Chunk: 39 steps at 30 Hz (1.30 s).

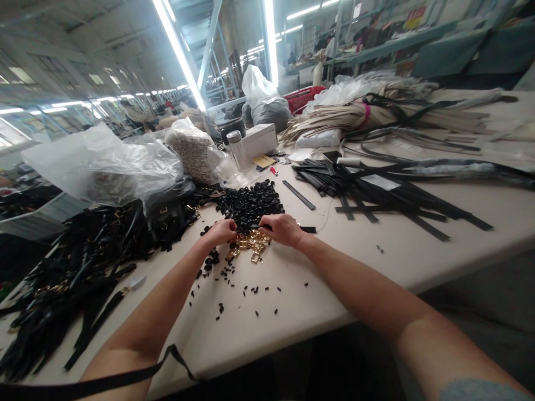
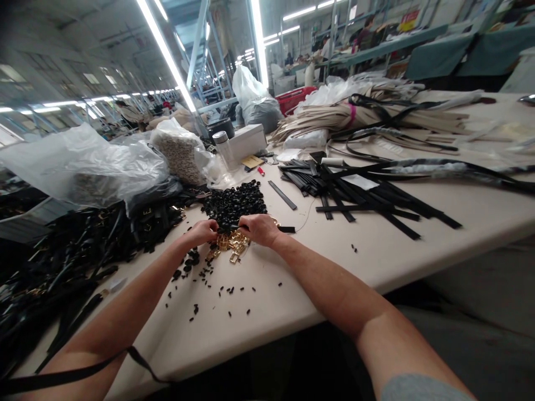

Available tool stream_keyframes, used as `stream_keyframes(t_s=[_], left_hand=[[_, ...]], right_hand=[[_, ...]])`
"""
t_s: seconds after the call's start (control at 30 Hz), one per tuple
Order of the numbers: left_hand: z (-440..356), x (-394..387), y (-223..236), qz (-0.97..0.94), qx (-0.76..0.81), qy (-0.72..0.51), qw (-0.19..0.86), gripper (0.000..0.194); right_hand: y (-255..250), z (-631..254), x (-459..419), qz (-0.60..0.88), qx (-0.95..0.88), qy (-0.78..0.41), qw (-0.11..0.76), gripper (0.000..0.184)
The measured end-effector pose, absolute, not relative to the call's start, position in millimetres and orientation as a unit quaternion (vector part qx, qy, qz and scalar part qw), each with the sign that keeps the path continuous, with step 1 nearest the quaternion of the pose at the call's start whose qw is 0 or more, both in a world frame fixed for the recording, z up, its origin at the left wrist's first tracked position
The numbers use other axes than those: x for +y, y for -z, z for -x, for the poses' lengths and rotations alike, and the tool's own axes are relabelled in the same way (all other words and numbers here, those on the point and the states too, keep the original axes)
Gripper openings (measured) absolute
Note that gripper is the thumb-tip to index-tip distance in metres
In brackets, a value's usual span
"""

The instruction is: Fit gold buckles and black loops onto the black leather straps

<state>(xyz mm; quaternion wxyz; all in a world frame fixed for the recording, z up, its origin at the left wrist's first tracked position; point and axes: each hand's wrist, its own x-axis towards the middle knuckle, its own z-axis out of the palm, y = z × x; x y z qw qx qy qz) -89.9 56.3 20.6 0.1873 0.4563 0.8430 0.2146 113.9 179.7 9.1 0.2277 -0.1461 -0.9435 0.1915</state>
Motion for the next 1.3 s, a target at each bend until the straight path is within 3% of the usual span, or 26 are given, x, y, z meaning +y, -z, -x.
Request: stream_keyframes(t_s=[0.1,0.27,0.43,0.93,1.3], left_hand=[[86,49,-15,-0.441,0.834,-0.274,0.186,0.007],[67,13,-18,-0.382,0.766,-0.473,0.209,0.033],[45,-12,-12,-0.260,0.687,-0.616,0.283,0.041],[20,-1,-9,-0.214,0.630,-0.658,0.353,0.041],[19,0,-6,-0.214,0.638,-0.668,0.317,0.036]], right_hand=[[-9,-114,180,0.143,-0.941,-0.197,0.234,0.014],[-8,-113,179,0.131,-0.937,-0.201,0.254,0.012],[-10,-113,167,0.099,-0.937,-0.201,0.269,0.012],[-15,-114,141,0.019,-0.938,-0.197,0.285,0.012],[-15,-114,137,0.054,-0.942,-0.196,0.267,0.010]])
